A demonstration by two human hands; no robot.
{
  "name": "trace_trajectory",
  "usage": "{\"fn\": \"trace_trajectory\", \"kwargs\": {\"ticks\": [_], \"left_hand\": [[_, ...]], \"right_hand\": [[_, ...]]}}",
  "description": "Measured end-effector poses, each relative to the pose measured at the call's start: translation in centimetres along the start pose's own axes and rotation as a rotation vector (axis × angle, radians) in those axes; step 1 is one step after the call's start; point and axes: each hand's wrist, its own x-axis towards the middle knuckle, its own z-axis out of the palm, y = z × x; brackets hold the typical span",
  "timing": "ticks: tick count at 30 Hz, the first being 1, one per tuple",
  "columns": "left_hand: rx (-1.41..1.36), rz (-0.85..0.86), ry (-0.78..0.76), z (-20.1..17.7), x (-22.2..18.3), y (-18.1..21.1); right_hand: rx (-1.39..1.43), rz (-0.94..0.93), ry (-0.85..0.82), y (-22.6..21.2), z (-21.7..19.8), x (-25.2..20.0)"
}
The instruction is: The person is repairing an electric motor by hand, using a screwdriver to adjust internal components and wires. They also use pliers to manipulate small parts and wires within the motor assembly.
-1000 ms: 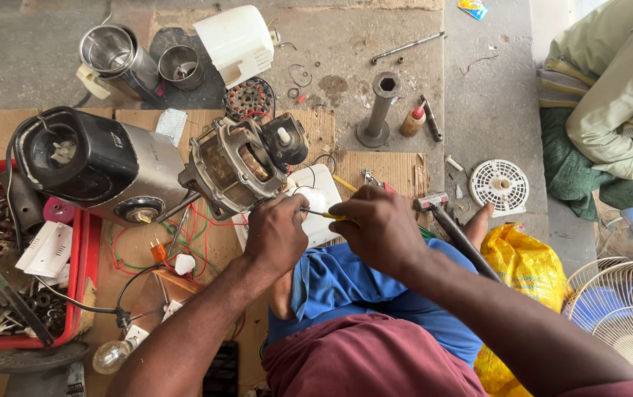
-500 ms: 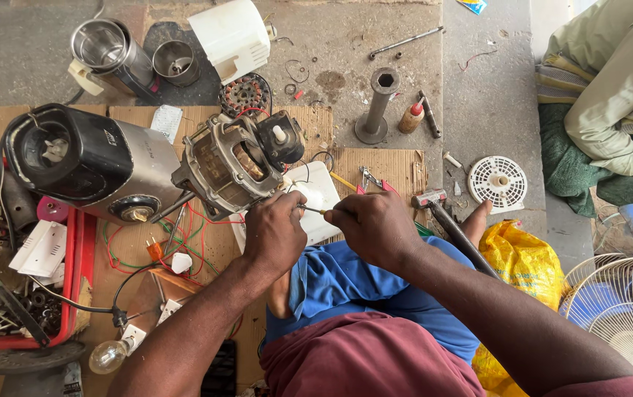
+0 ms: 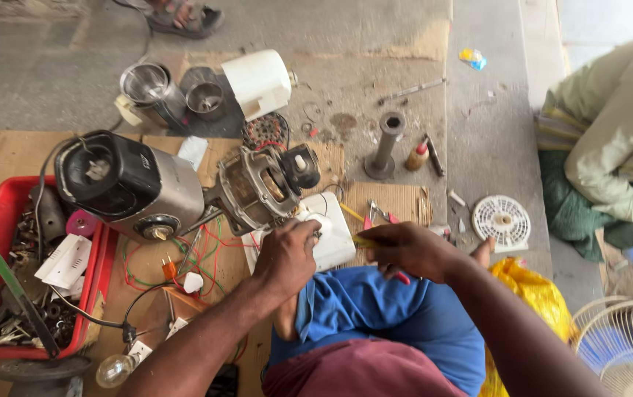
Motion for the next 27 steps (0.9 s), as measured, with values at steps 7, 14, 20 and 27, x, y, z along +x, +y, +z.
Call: {"fn": "trace_trajectory", "kwargs": {"ticks": [7, 14, 20, 27], "left_hand": [[-0.387, -0.163, -0.045, -2.6, -0.7, 2.0], [-0.838, -0.231, -0.015, -1.3, -2.1, 0.6], [-0.926, -0.187, -0.074, -1.1, -2.1, 1.3], [-0.16, 0.167, 0.092, -1.5, -1.1, 2.5]], "right_hand": [[0.536, -0.114, 0.343, 5.0, 4.5, 6.2], [0.948, -0.213, 0.098, 3.0, 9.0, 8.2], [1.02, -0.11, 0.091, 3.8, 9.0, 7.0], [1.108, -0.062, 0.148, 5.9, 12.1, 4.7]]}}
